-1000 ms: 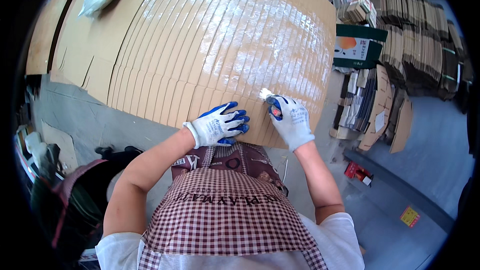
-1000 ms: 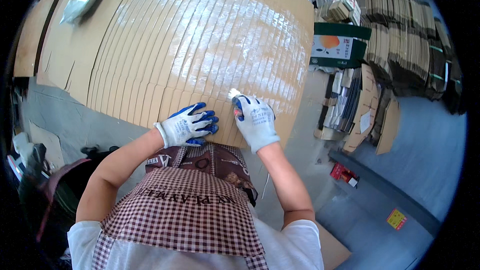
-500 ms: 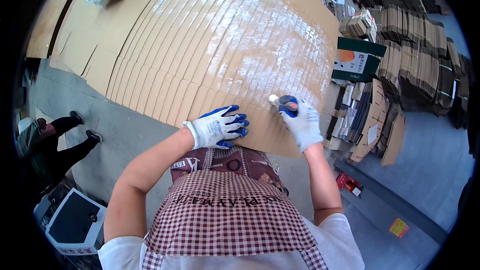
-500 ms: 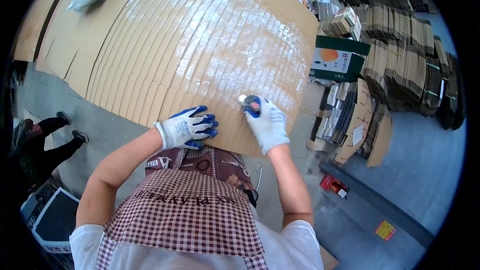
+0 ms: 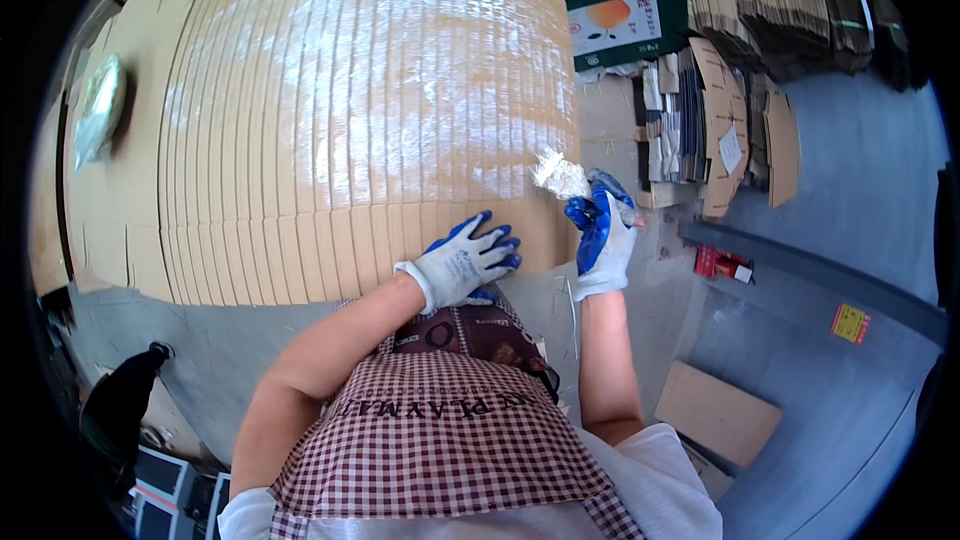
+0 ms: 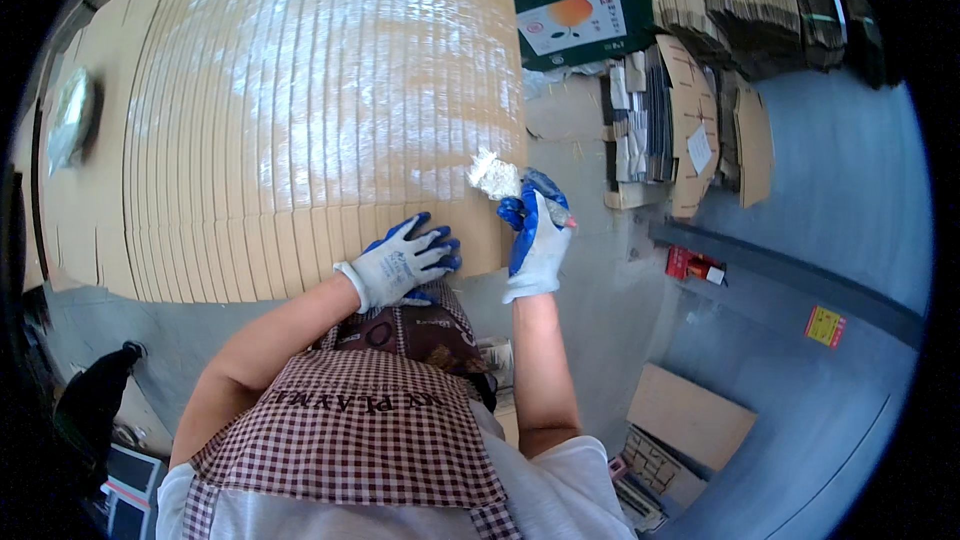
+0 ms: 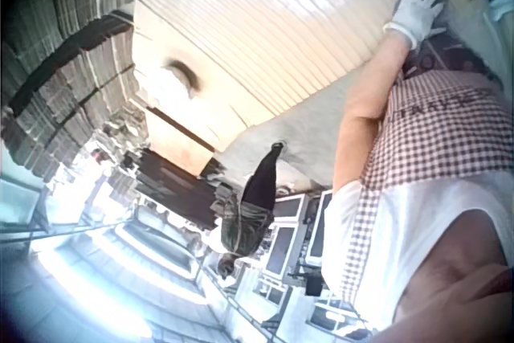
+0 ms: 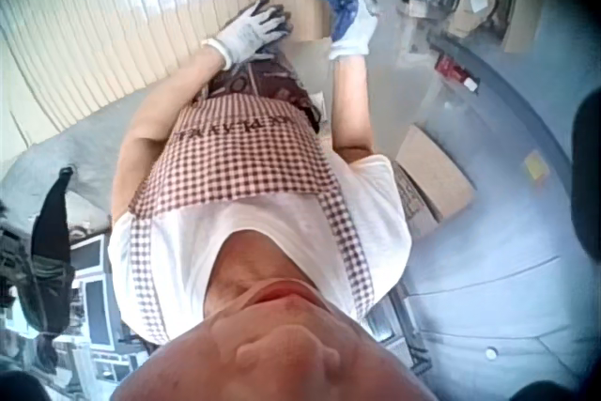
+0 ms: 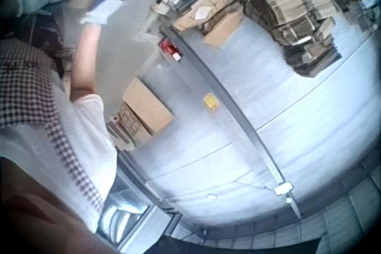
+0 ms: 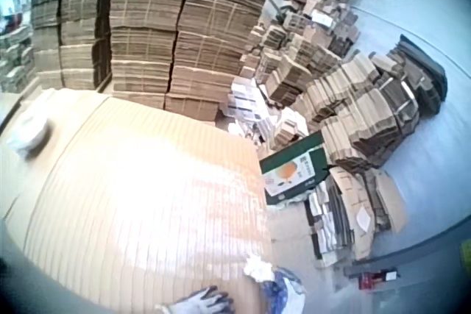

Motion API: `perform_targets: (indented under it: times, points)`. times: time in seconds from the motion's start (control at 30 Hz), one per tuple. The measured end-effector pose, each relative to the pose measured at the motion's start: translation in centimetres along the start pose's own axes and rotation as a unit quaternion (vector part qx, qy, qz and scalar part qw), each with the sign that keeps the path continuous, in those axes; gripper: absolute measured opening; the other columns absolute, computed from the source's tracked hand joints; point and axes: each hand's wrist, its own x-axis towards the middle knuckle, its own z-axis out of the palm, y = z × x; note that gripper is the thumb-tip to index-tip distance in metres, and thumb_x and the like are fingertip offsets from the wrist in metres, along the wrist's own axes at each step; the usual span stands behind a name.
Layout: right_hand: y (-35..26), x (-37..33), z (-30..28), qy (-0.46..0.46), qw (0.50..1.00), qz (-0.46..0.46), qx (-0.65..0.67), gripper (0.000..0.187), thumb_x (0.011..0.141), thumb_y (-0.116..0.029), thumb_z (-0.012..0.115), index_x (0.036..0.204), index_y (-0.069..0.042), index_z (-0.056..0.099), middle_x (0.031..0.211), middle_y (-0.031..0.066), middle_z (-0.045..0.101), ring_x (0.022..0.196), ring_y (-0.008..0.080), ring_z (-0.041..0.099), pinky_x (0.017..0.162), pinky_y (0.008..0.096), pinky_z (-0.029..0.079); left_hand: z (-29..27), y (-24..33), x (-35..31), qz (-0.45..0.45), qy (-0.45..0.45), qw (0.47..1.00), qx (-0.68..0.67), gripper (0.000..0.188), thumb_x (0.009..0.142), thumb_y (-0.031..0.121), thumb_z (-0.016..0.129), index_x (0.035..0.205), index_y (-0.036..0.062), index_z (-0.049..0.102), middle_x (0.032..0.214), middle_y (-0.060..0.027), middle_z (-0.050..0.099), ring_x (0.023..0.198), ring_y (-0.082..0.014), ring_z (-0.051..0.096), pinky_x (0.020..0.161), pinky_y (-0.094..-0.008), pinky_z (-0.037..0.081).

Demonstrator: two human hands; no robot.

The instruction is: The person applies white glue to a large flat cardboard sheet using a brush. They repeatedly dip the brush into a container of glue and spread it across the surface in broad strokes. The person works at a table in a warehouse-like space with stacks of cardboard nearby.

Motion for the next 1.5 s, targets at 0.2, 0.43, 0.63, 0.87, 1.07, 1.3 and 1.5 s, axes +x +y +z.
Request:
perform_targets:
  times: [0.2,0.43,0.63,0.87,1.07,1.3,1.5]
  points:
    - [2.9,-1.6,0.1,-0.06,0.998,0.009,0.033,0.03,0.072,0.002,0.057,0.102,0.002,0.054,0.094,0.0078,0.058,0.083,0.0142,0.057,0.074,0.0248,0.047,1.6,-0.4,0.4,-0.012,-0.006,0.999,0.044,0.056,0.072,0.044,0.053,0.12,0.0145,0.046,0.126,-0.0065,0.041,0.122,-0.0243,0.03,0.105,-0.0478,0.016]
    - [6.2,-2.2,2.8,-0.06,0.924,-0.186,-0.329,0.031,0.069,-0.01,0.066,0.096,-0.002,0.055,0.089,0.0134,0.058,0.083,0.0268,0.057,0.073,0.0318,0.045,0.4,-0.5,0.8,-0.016,-0.077,0.996,0.052,0.052,0.073,0.046,0.051,0.113,0.0133,0.049,0.124,-0.0065,0.041,0.119,-0.0268,0.033,0.105,-0.0473,0.016]
    - [2.8,0.8,-2.0,0.071,0.891,-0.185,-0.408,0.031,0.068,-0.015,0.068,0.091,-0.002,0.054,0.086,0.0138,0.056,0.078,0.0294,0.056,0.069,0.0346,0.045,0.3,-0.1,1.0,-0.031,-0.061,0.997,0.037,0.059,0.077,0.042,0.048,0.128,0.0139,0.036,0.132,-0.0071,0.035,0.124,-0.0231,0.029,0.106,-0.0445,0.015]
    - [4.7,-0.8,-2.4,-0.035,0.873,-0.207,-0.439,0.035,0.068,-0.018,0.068,0.098,-0.007,0.054,0.092,0.0137,0.056,0.082,0.0318,0.056,0.071,0.0364,0.044,0.1,-0.2,1.2,-0.025,-0.059,0.997,0.033,0.062,0.076,0.044,0.051,0.128,0.0146,0.037,0.131,-0.0082,0.036,0.124,-0.0242,0.03,0.105,-0.0448,0.016]
    - [3.9,1.3,-5.8,0.074,0.873,-0.198,-0.44,0.032,0.067,-0.014,0.067,0.094,-0.003,0.054,0.086,0.0133,0.056,0.077,0.0298,0.056,0.069,0.0352,0.044,0.1,-0.5,1.5,-0.032,-0.055,0.998,0.028,0.064,0.074,0.046,0.053,0.128,0.0149,0.037,0.132,-0.0088,0.035,0.123,-0.0247,0.03,0.105,-0.0449,0.016]
    - [4.3,1.0,-4.3,0.03,0.887,-0.203,-0.414,0.03,0.069,-0.015,0.067,0.093,-0.002,0.054,0.086,0.015,0.056,0.078,0.0319,0.055,0.069,0.0354,0.044,0.0,-0.1,1.3,-0.036,-0.058,0.997,0.022,0.062,0.075,0.045,0.051,0.128,0.0153,0.037,0.131,-0.009,0.036,0.123,-0.0246,0.031,0.105,-0.0456,0.016]
    - [4.4,4.7,-6.0,0.134,0.84,-0.188,-0.49,0.031,0.07,-0.016,0.066,0.094,-0.001,0.053,0.088,0.0152,0.056,0.079,0.0322,0.056,0.069,0.0352,0.045,-0.3,-0.1,1.5,-0.041,-0.074,0.996,0.018,0.063,0.075,0.046,0.051,0.128,0.0155,0.037,0.131,-0.0088,0.036,0.123,-0.0241,0.031,0.105,-0.0459,0.015]
